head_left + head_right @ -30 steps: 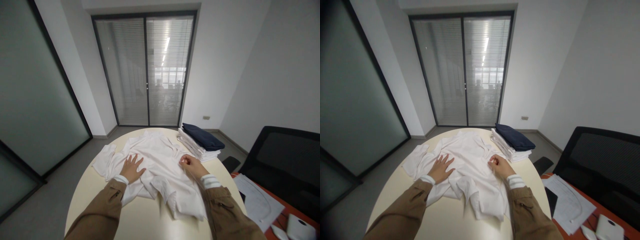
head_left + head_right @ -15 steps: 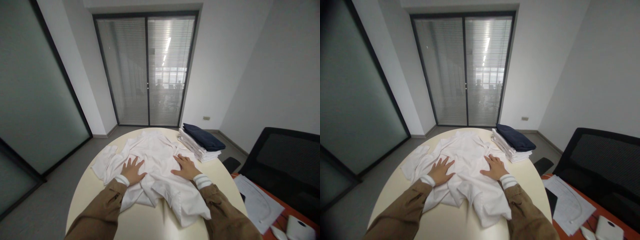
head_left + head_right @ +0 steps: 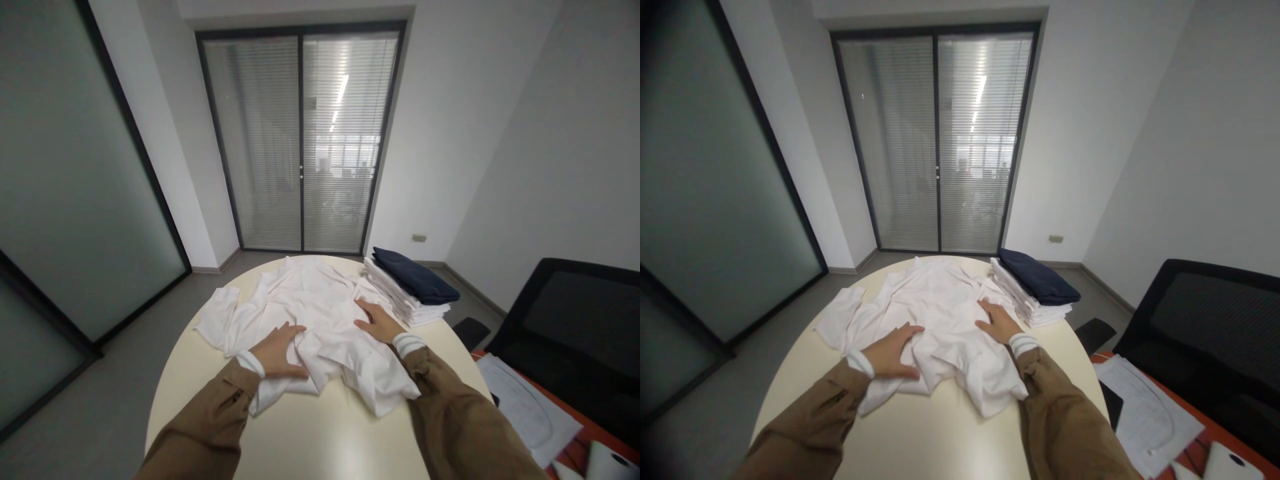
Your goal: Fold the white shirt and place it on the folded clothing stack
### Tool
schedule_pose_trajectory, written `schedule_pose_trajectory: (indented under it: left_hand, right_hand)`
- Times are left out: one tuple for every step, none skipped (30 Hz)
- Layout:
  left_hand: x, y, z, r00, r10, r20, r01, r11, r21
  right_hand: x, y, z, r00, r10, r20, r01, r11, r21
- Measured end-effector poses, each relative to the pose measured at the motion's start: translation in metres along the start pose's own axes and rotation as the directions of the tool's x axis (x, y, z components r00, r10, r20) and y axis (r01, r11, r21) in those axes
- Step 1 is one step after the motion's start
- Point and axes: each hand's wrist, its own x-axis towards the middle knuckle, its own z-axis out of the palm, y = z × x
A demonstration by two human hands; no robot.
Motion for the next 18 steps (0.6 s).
schedule_pose_trajectory:
  left_hand:
    - [0.002,0.002,0.004,1.0,-0.009,0.009,0.008,1.0,0.024]
    - [0.004,0.002,0.007,1.0,-0.015,0.007,0.015,0.999,0.049]
    - [0.007,0.002,0.011,1.0,-0.02,-0.002,0.02,0.997,0.072]
    - [0.01,0.002,0.014,1.0,-0.024,-0.016,0.025,0.996,0.09]
    - [0.014,0.002,0.017,0.999,-0.029,-0.037,0.033,0.994,0.102]
    - [0.017,0.001,0.019,0.998,-0.036,-0.057,0.042,0.993,0.109]
    - [0.019,0.001,0.02,0.996,-0.042,-0.077,0.051,0.993,0.111]
    - [0.021,0.0,0.021,0.994,-0.049,-0.095,0.06,0.992,0.111]
    - [0.023,0.0,0.022,0.992,-0.055,-0.113,0.067,0.992,0.108]
    - [0.024,0.0,0.022,0.99,-0.058,-0.128,0.072,0.992,0.104]
    - [0.025,-0.001,0.022,0.988,-0.06,-0.139,0.074,0.992,0.098]
    - [0.025,-0.001,0.022,0.988,-0.057,-0.147,0.071,0.993,0.09]
    - [0.025,-0.002,0.022,0.987,-0.051,-0.153,0.064,0.995,0.08]
    - [0.024,-0.002,0.022,0.987,-0.041,-0.158,0.052,0.996,0.066]
    - [0.023,-0.002,0.022,0.986,-0.028,-0.166,0.037,0.998,0.051]
    - [0.021,-0.002,0.021,0.985,-0.013,-0.175,0.019,0.999,0.032]
    - [0.019,-0.002,0.021,0.982,0.003,-0.188,-0.001,1.0,0.01]
    - [0.018,0.0,0.02,0.978,0.021,-0.21,-0.024,1.0,-0.014]
  right_hand:
    - [-0.003,-0.004,-0.008,0.999,0.021,0.048,-0.023,0.999,0.045]
    - [-0.006,-0.011,-0.018,0.993,0.06,0.104,-0.069,0.994,0.083]
    - [-0.011,-0.021,-0.028,0.981,0.102,0.165,-0.119,0.988,0.1]
    - [-0.016,-0.033,-0.037,0.974,0.127,0.187,-0.147,0.984,0.102]
    - [-0.022,-0.047,-0.046,0.977,0.117,0.18,-0.136,0.986,0.098]
    - [-0.029,-0.062,-0.052,0.984,0.074,0.164,-0.09,0.991,0.095]
    - [-0.035,-0.078,-0.054,0.988,0.018,0.155,-0.033,0.995,0.095]
    - [-0.042,-0.093,-0.054,0.986,-0.045,0.158,0.028,0.993,0.111]
    - [-0.047,-0.106,-0.049,0.978,-0.106,0.177,0.084,0.989,0.125]
    - [-0.052,-0.117,-0.041,0.968,-0.154,0.2,0.129,0.983,0.133]
    - [-0.055,-0.125,-0.031,0.952,-0.188,0.242,0.162,0.979,0.125]
    - [-0.057,-0.13,-0.019,0.943,-0.201,0.267,0.177,0.978,0.108]
    - [-0.058,-0.132,-0.008,0.937,-0.201,0.287,0.185,0.979,0.083]
    - [-0.058,-0.133,0.004,0.938,-0.193,0.29,0.186,0.981,0.052]
    - [-0.057,-0.132,0.013,0.946,-0.183,0.269,0.184,0.983,0.022]
    - [-0.056,-0.13,0.02,0.953,-0.183,0.24,0.189,0.982,-0.001]
    - [-0.054,-0.127,0.025,0.962,-0.183,0.203,0.192,0.981,-0.024]
    - [-0.053,-0.124,0.027,0.969,-0.185,0.163,0.195,0.98,-0.046]
